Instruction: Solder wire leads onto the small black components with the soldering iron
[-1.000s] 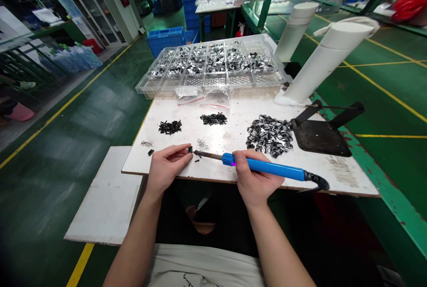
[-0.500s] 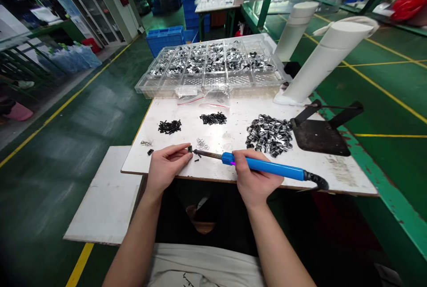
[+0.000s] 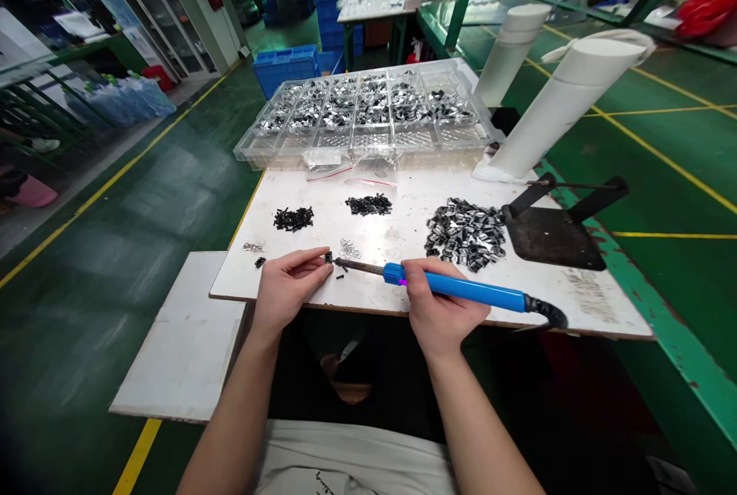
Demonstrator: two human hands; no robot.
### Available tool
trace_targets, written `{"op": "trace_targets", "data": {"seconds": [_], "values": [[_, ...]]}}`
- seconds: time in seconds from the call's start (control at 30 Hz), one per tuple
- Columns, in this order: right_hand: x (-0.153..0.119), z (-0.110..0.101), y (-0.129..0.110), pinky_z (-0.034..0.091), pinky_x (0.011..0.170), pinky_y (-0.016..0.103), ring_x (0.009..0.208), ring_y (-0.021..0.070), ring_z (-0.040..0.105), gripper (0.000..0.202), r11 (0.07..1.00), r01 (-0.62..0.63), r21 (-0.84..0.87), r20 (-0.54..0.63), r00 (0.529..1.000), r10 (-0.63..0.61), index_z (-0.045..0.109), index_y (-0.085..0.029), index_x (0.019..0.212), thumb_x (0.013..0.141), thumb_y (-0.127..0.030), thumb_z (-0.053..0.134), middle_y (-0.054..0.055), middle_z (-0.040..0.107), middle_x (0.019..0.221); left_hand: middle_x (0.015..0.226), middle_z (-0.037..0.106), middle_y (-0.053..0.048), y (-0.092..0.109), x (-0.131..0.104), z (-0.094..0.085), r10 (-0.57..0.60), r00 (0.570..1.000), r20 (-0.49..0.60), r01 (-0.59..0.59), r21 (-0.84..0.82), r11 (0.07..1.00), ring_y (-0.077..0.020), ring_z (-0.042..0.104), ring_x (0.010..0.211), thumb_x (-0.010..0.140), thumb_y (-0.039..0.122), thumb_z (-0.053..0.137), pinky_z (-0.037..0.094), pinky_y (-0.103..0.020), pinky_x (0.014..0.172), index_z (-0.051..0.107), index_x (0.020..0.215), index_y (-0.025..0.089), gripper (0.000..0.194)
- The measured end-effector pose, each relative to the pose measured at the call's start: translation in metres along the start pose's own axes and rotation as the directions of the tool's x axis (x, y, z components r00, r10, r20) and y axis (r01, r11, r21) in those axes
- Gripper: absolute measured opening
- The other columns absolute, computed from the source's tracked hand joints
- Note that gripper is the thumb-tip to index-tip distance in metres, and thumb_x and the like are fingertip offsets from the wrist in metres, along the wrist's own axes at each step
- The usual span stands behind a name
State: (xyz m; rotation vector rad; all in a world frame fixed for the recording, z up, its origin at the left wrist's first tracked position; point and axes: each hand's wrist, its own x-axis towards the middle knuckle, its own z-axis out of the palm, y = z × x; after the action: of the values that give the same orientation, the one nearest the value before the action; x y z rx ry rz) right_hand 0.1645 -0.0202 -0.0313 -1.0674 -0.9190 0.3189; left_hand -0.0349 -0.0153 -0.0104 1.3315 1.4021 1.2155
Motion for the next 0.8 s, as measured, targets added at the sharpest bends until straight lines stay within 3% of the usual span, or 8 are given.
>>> {"op": "trace_targets", "data": {"seconds": [0.3, 0.5, 0.63, 0.8], "values": [[0.0, 0.001, 0.001, 0.046, 0.041, 0.029, 0.053, 0.0176, 0.064, 0.021, 1.0, -0.031, -0.004, -0.019, 0.999, 0.031, 0.074, -0.021, 0.068, 0.074, -0.038, 0.084, 0.001, 0.07, 0.064, 0.089, 0.08, -0.005, -0.003, 0.0, 0.0, -0.001, 1.0, -0.003, 0.001, 0.0, 1.0, -0.0201, 0.077, 0.083, 0.076, 0.027, 0.082, 0.065, -0.032, 0.084, 0.082, 0.106, 0.02, 0.031], [0.013, 0.004, -0.009, 0.033, 0.032, 0.023, 0.034, 0.008, 0.044, 0.027, 0.972, -0.123, 0.198, -0.149, 0.977, 0.154, 0.071, -0.018, 0.068, 0.074, -0.042, 0.081, -0.005, 0.057, 0.049, 0.088, 0.08, -0.005, -0.001, 0.0, 0.0, -0.015, 1.0, -0.014, 0.015, -0.005, 1.0, -0.0206, 0.077, 0.082, 0.074, 0.027, 0.083, 0.066, -0.033, 0.084, 0.082, 0.105, 0.019, 0.032], [0.031, -0.013, -0.009, 0.031, 0.033, 0.02, 0.039, 0.0101, 0.051, 0.027, 0.945, -0.177, 0.274, -0.114, 0.97, 0.215, 0.074, -0.02, 0.085, 0.07, -0.04, 0.085, -0.005, 0.06, 0.053, 0.088, 0.08, -0.005, 0.0, 0.001, 0.0, -0.029, 0.999, -0.013, 0.029, -0.01, 1.0, -0.02, 0.077, 0.082, 0.073, 0.027, 0.083, 0.065, -0.032, 0.085, 0.083, 0.104, 0.019, 0.032], [0.059, -0.049, 0.004, 0.027, 0.031, 0.024, 0.039, 0.0128, 0.051, 0.024, 0.964, -0.135, 0.227, -0.265, 0.945, 0.194, 0.075, -0.021, 0.084, 0.066, -0.033, 0.086, -0.003, 0.058, 0.051, 0.088, 0.08, -0.006, -0.002, 0.002, -0.001, -0.039, 0.999, -0.022, 0.039, -0.012, 0.999, -0.02, 0.077, 0.082, 0.072, 0.029, 0.084, 0.065, -0.032, 0.085, 0.082, 0.103, 0.018, 0.033]]}}
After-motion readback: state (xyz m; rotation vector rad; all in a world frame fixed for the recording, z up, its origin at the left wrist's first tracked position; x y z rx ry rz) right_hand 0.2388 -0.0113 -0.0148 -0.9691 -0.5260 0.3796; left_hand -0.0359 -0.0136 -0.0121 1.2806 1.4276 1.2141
